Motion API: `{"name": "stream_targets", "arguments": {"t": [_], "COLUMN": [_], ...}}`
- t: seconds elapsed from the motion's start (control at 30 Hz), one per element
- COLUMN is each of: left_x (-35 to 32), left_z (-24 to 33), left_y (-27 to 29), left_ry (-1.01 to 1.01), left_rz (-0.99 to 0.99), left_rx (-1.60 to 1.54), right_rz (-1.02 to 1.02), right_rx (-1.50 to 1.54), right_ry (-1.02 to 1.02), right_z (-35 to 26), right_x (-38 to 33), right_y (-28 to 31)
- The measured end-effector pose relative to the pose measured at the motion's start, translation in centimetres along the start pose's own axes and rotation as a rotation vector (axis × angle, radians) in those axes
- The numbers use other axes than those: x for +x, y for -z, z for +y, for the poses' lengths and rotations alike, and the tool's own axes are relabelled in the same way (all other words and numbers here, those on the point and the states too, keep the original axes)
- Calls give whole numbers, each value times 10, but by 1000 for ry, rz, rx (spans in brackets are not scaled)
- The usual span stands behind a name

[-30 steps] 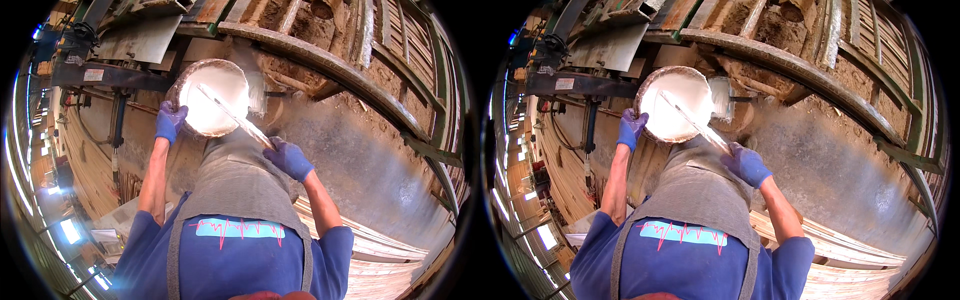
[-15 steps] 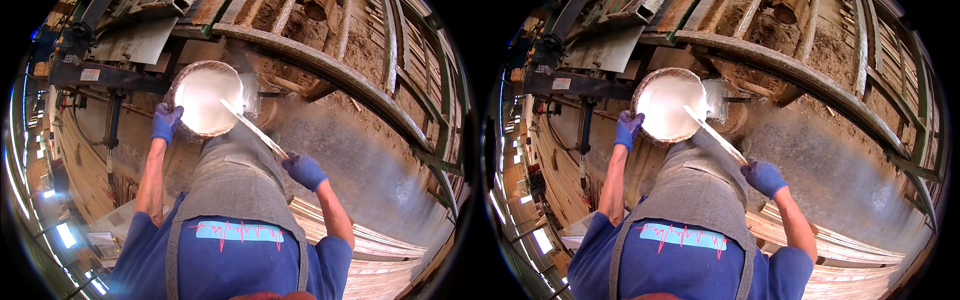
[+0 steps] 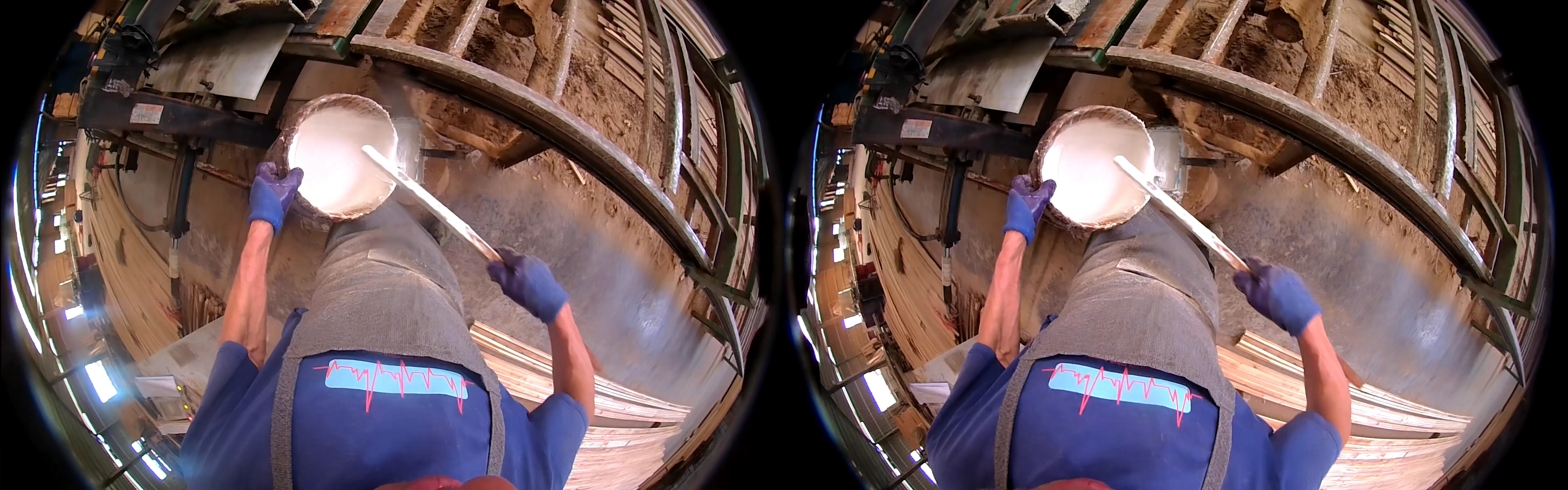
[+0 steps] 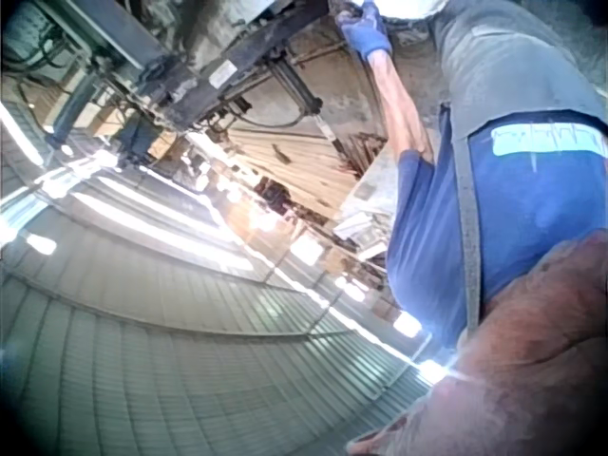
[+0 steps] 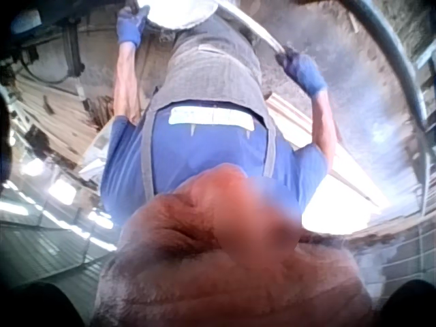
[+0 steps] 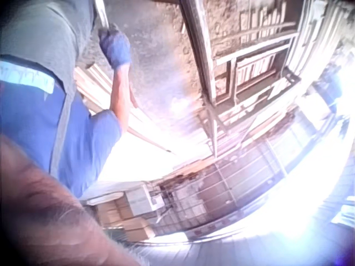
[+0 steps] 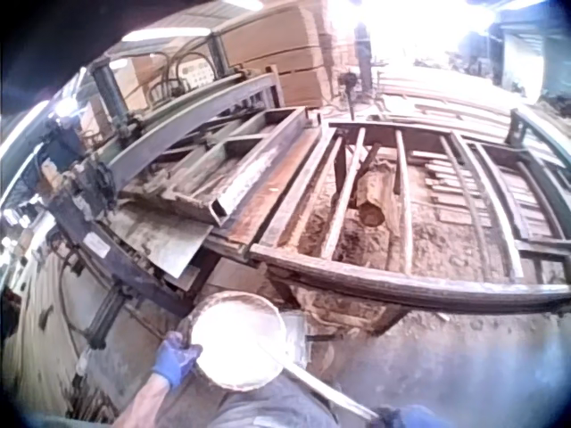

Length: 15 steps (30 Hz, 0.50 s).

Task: The person assembles a large wooden panel by placing individual planks onto a metal frame. They use a brush to apply a white substance to the planks and a scraper to smooth the surface. The person also stirs a bucket of the white substance and places a metal bar on the assembled panel.

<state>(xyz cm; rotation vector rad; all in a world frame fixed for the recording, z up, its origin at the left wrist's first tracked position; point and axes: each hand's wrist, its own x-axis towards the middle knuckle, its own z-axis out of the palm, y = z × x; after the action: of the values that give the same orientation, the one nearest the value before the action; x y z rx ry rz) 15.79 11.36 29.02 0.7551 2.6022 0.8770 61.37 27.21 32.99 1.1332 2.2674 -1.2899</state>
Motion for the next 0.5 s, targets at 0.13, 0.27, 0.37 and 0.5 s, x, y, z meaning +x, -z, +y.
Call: {"name": "stream_targets", "arguments": {"t": [0.13,0.27,0.37,0.5], "left_x": [-2,0,-1,0], "left_z": [8,-8,-13,-12], "left_y": [4,0,-1,-2], "left_ry": [27,49,55,82], "left_rz": [-17,13,19,11], "left_rx": [81,72,42,49], "right_rz": [-52,-68,-24,-17], "right_rx": [-114,-96,-26,330], "right_ry": [20,-75,-119,-263], "right_z": [12,21,40,65], "right_x": [37,5,-32,-56], "right_y": [-24,-11,-5,-27]}}
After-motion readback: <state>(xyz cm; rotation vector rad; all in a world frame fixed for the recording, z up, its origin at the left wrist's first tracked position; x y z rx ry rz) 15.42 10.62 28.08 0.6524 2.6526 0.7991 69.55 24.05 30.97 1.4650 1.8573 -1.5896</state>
